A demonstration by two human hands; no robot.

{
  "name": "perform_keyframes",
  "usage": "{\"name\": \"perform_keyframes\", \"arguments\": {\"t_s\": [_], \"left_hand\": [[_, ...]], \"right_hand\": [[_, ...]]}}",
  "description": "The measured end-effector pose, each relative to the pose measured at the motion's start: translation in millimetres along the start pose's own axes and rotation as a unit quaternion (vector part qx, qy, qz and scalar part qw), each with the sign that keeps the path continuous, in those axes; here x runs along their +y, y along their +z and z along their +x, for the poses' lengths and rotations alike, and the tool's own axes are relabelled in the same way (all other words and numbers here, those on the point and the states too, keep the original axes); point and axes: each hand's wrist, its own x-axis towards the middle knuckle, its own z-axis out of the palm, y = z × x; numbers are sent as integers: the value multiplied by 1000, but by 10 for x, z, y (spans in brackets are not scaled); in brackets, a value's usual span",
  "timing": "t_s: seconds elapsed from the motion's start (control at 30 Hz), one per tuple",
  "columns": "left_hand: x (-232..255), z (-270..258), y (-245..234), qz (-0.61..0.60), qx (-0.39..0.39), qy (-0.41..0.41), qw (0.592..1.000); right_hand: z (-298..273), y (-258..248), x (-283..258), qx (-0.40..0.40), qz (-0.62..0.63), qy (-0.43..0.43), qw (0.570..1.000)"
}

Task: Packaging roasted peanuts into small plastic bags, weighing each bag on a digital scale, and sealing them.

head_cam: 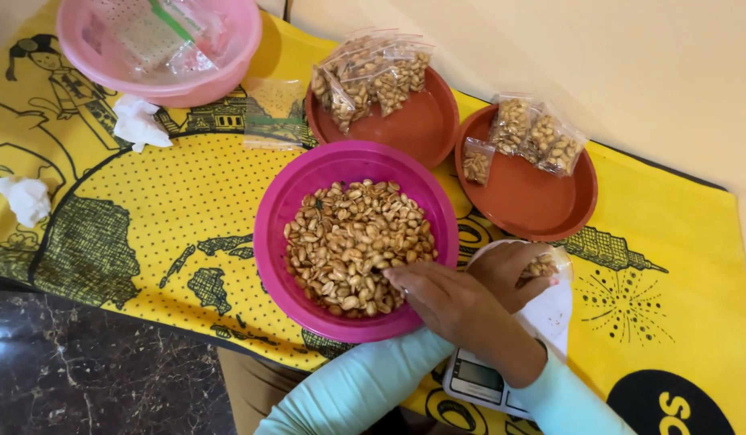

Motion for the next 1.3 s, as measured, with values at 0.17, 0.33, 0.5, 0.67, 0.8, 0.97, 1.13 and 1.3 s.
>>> {"name": "perform_keyframes", "arguments": {"t_s": [0.17, 0.33, 0.5, 0.67, 0.8, 0.97, 1.13, 1.3], "left_hand": [[-217, -50, 136, -16, 35, 11, 999], [-494, -91, 376, -18, 80, -44, 996], [-525, -115, 400, 24, 77, -47, 996], [0, 27, -65, -25, 4, -32, 999], [76, 45, -144, -15, -34, -19, 999], [-109, 13, 21, -20, -17, -47, 999], [-381, -67, 220, 1, 7, -104, 995], [-616, -78, 530, -60, 45, -101, 992]], "right_hand": [[553, 9, 21, 123, -37, -69, 989], [762, 36, 99, 103, -82, -61, 989], [601, 174, 104, 172, 41, 9, 984], [402, 276, -258, 128, 90, -67, 985], [416, 494, -94, 124, -19, -124, 984], [694, 303, -26, 115, -74, -90, 987], [804, 199, 29, 154, -167, -86, 970], [705, 73, 242, 257, -130, 60, 956]]}}
